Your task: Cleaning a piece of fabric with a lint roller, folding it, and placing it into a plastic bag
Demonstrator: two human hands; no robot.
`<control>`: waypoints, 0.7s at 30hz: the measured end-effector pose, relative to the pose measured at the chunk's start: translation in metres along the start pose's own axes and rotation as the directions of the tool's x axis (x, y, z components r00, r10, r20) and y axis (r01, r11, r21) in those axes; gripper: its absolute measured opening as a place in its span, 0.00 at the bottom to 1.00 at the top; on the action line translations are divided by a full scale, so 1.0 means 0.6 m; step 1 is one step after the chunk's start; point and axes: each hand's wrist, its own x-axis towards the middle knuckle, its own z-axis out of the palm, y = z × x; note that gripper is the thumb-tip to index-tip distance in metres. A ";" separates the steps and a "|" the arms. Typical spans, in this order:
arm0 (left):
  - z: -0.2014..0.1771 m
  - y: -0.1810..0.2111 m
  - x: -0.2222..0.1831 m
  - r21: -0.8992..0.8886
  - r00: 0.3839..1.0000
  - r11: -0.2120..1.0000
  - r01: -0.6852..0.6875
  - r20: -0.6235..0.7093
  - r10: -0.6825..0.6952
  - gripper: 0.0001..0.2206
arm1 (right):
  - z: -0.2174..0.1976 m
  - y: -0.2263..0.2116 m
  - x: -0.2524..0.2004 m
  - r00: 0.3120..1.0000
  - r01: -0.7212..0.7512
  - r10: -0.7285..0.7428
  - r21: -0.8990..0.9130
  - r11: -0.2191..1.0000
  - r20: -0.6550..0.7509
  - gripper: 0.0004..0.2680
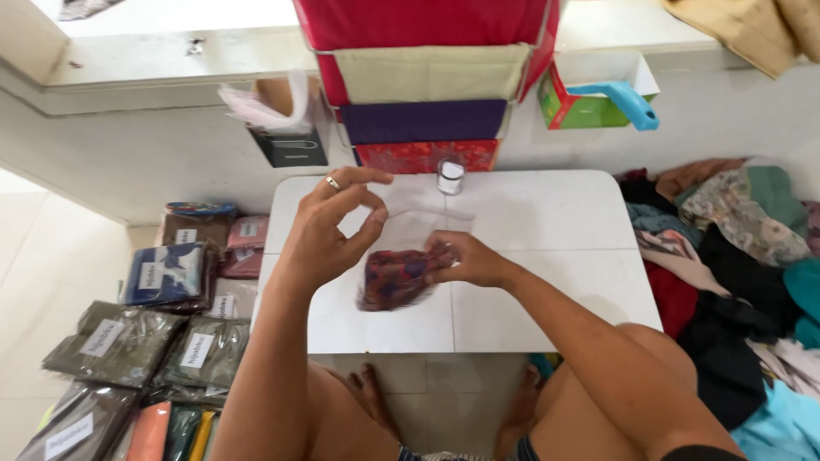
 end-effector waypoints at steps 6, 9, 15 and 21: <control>0.034 -0.051 -0.017 -0.503 0.979 0.854 0.134 -0.067 -0.192 0.50 | -0.034 -0.083 -0.024 0.937 0.306 -0.310 -0.047 0.951 -0.164 0.20; 0.092 -0.082 -0.040 -0.603 0.931 0.709 0.364 0.209 -0.301 0.60 | -0.003 -0.157 -0.055 0.876 0.370 -0.344 0.015 0.929 -0.339 0.11; 0.135 -0.039 -0.029 -0.803 0.865 0.402 0.440 0.258 -0.431 0.25 | 0.034 -0.200 -0.071 0.809 0.408 -0.380 -0.037 0.912 -0.449 0.20; 0.123 -0.021 -0.015 -0.503 0.801 0.646 0.574 0.178 -0.572 0.36 | -0.030 -0.090 -0.055 0.862 0.103 -0.133 -0.089 0.991 -0.488 0.18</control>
